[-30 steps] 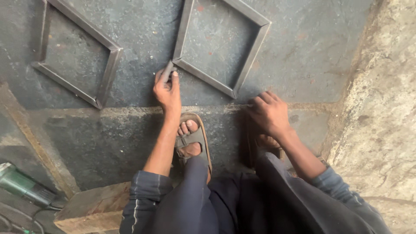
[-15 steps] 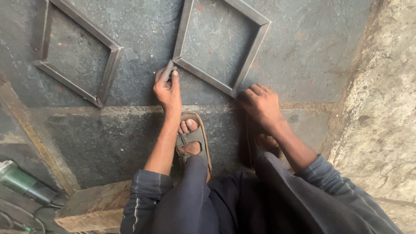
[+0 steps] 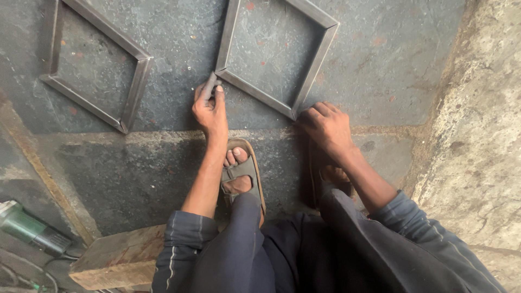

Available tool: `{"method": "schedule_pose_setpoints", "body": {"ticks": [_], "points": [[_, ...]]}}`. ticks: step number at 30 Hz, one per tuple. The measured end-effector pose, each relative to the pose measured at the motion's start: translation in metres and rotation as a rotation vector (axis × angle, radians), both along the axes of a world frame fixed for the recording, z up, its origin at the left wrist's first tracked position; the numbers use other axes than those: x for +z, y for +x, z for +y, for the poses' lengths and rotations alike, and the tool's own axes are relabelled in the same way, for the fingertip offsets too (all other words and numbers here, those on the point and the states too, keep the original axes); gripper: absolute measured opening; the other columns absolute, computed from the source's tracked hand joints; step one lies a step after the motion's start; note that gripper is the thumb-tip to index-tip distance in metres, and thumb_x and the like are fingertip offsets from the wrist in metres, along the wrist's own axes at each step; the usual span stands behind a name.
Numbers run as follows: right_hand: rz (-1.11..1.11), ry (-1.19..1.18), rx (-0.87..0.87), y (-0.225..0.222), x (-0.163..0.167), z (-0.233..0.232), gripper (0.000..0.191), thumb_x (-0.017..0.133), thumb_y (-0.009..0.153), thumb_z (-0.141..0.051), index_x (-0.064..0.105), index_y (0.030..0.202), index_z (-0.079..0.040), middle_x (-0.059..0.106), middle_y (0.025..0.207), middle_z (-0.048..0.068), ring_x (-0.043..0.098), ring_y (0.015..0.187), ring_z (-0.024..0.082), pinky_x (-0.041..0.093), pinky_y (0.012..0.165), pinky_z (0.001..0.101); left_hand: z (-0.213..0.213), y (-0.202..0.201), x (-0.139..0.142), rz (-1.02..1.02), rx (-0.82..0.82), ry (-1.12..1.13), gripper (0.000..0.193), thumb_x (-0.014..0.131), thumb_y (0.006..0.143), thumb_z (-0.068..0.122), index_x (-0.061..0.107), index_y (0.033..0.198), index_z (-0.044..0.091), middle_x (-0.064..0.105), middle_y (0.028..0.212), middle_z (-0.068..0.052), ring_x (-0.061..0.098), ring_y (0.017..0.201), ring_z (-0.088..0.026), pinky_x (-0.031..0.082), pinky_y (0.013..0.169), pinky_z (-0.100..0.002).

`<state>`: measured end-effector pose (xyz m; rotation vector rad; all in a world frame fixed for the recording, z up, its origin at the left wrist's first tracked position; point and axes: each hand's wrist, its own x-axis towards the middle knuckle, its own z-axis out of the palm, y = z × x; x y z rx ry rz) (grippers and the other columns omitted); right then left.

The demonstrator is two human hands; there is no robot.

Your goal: The person kneels on the workshop floor and arranges cut square metal tube pieces into diamond-shaped frames, aligning the mitered corners by hand. They use a chalk-like marker to mark joint positions on the bars and reposition pieces to form additional frames.

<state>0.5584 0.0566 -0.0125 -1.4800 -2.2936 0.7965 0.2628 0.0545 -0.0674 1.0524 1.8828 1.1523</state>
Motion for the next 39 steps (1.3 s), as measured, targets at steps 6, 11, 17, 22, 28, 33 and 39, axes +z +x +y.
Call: {"method": "schedule_pose_setpoints", "body": {"ticks": [6,11,17,22,28,33,39], "points": [[-0.01,0.002,-0.005,0.0,0.0,-0.001,0.017,0.08,0.082,-0.019,0.069,0.093,-0.011,0.062,0.088,0.005,0.066,0.088,0.028,0.055,0.071,0.0417,0.001,0.002,0.0,-0.048,0.012,0.021,0.035,0.063,0.102,0.0,0.067,0.137,0.003,0.064,0.119,-0.005,0.062,0.093,-0.006,0.051,0.071,-0.02],[0.007,0.006,-0.003,0.001,0.0,-0.001,0.017,0.081,0.082,-0.018,0.068,0.091,-0.011,0.061,0.086,0.005,0.065,0.087,0.029,0.054,0.07,0.0421,-0.001,0.001,-0.002,-0.054,0.019,0.013,0.034,0.063,0.103,0.001,0.067,0.137,0.002,0.064,0.118,-0.005,0.06,0.092,-0.006,0.051,0.072,-0.021],[0.015,0.011,0.001,0.0,0.004,0.001,0.018,0.081,0.081,-0.018,0.068,0.092,-0.011,0.062,0.088,0.005,0.065,0.087,0.029,0.054,0.071,0.0419,-0.001,0.002,0.0,0.005,0.01,0.005,0.034,0.063,0.103,0.001,0.067,0.137,0.002,0.065,0.115,-0.006,0.061,0.09,-0.008,0.051,0.072,-0.023],[0.056,-0.038,0.02,0.004,0.007,0.002,0.021,0.081,0.081,-0.021,0.07,0.096,-0.01,0.063,0.09,0.007,0.065,0.088,0.032,0.055,0.074,0.0438,0.001,0.003,0.007,0.0,0.01,-0.012,0.035,0.063,0.102,0.002,0.067,0.137,0.003,0.065,0.115,-0.005,0.059,0.089,-0.007,0.048,0.07,-0.022],[0.158,-0.138,-0.157,0.027,-0.004,0.013,0.019,0.078,0.093,-0.015,0.071,0.106,-0.004,0.065,0.098,0.017,0.064,0.09,0.038,0.055,0.08,0.0449,-0.001,0.002,0.005,0.018,-0.009,0.013,0.035,0.063,0.102,0.001,0.067,0.137,0.002,0.065,0.116,-0.006,0.061,0.094,-0.01,0.051,0.075,-0.024],[0.279,0.007,-0.474,0.042,-0.024,0.061,0.022,0.07,0.102,-0.008,0.07,0.123,-0.002,0.07,0.1,0.015,0.068,0.087,0.027,0.055,0.079,0.0362,-0.002,0.002,-0.001,0.025,0.003,0.029,0.033,0.064,0.102,0.001,0.067,0.135,0.001,0.064,0.12,-0.007,0.064,0.098,-0.012,0.054,0.079,-0.026],[0.497,-0.188,-0.517,0.039,-0.027,0.109,0.041,0.061,0.101,-0.004,0.065,0.142,-0.002,0.062,0.085,0.0,0.054,0.078,0.007,0.048,0.072,0.0249,-0.001,0.004,0.003,0.032,0.005,-0.004,0.035,0.063,0.102,0.001,0.067,0.137,0.001,0.065,0.117,-0.007,0.063,0.098,-0.012,0.053,0.08,-0.025]]}}
